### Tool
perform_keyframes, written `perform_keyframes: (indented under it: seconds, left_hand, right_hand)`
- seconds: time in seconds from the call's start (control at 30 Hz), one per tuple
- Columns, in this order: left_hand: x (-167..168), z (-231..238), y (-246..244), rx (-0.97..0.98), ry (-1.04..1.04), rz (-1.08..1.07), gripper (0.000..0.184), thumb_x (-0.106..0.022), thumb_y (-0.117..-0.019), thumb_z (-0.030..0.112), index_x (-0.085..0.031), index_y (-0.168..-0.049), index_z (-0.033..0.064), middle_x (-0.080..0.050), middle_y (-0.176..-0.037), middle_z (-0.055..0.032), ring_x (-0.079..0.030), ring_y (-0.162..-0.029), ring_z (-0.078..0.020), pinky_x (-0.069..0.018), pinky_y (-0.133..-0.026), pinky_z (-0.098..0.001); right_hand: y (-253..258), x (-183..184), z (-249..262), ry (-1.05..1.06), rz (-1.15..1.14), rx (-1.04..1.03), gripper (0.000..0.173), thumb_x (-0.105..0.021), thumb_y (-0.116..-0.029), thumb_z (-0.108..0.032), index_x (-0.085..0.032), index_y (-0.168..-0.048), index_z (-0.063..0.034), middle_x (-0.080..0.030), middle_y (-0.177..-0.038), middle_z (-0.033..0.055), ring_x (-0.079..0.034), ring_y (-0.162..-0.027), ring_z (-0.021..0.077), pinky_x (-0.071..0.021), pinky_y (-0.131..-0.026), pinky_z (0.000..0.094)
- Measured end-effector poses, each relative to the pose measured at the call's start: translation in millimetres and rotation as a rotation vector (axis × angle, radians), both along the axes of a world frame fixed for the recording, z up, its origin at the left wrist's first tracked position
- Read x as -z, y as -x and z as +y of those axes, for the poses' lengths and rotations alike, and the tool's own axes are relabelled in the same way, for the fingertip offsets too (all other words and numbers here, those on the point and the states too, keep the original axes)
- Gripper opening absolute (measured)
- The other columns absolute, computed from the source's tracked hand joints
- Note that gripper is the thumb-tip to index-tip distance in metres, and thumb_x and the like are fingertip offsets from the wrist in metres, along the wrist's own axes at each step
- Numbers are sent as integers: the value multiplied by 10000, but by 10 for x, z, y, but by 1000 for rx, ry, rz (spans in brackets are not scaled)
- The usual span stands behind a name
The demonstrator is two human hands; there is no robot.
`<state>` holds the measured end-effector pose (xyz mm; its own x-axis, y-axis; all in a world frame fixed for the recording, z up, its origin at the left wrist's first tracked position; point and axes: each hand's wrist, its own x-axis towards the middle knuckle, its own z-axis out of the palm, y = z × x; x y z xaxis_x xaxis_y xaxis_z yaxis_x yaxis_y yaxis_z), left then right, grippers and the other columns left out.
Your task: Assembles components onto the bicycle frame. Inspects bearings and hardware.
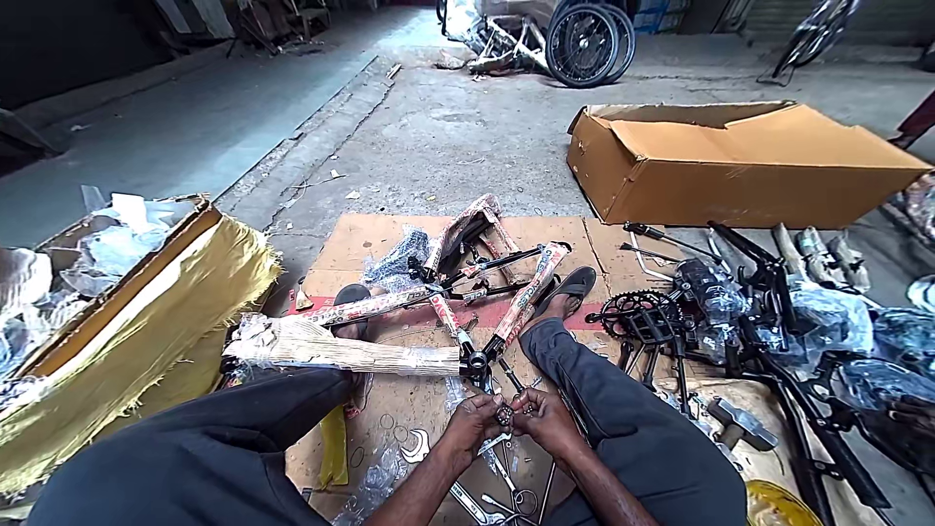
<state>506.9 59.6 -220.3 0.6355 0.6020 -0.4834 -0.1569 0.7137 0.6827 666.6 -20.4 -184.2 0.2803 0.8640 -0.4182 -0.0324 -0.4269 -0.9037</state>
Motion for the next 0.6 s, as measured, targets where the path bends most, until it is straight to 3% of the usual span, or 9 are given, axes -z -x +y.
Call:
perform_keyframes:
  seconds: [0.07, 0.2, 0.4, 0.47, 0.6]
  left_hand:
    - [-18, 33, 12, 21, -4, 17, 215, -584, -1049, 167, -637, -1100, -36, -714, -942, -159, -717, -792, -236, -620, -748, -388]
    - [-56, 30, 35, 87, -26, 78, 196, -617, -1033, 192, -650, -1003, 1, -705, -838, -113, -676, -670, -164, -577, -611, -301]
    - [-52, 52, 41, 80, -13, 101, 244, -617, -1037, 231, -660, -997, -6, -712, -835, -127, -679, -642, -168, -573, -571, -296]
    - [-54, 42, 30, 68, 7, 97, 264, -600, -1047, 246, -652, -1017, -11, -716, -864, -132, -696, -688, -185, -595, -623, -319]
    - [-109, 55, 23, 40, 73, 14, 237, -565, -1058, 162, -630, -1146, -48, -720, -993, -173, -731, -850, -255, -619, -824, -400]
  right_hand:
    - [-5, -28, 12, -16, 13, -45, 282, -844, -796, -80, -661, -1000, -15, -702, -914, 119, -716, -746, 231, -641, -721, 392]
    - [22, -30, 27, 5, -192, -120, 284, -888, -759, -216, -699, -926, -86, -725, -855, 49, -707, -679, 188, -627, -682, 376]
    - [79, -103, 42, 42, -456, -190, 215, -769, -857, -349, -722, -970, -172, -719, -856, -50, -689, -746, 89, -591, -742, 338]
    - [54, -83, 51, 54, -417, -179, 181, -748, -878, -293, -726, -1004, -165, -729, -880, -33, -709, -752, 103, -618, -756, 345]
    - [-24, -50, 62, 22, -267, -101, 195, -747, -854, -171, -728, -1042, -123, -736, -947, 17, -724, -773, 157, -635, -755, 378]
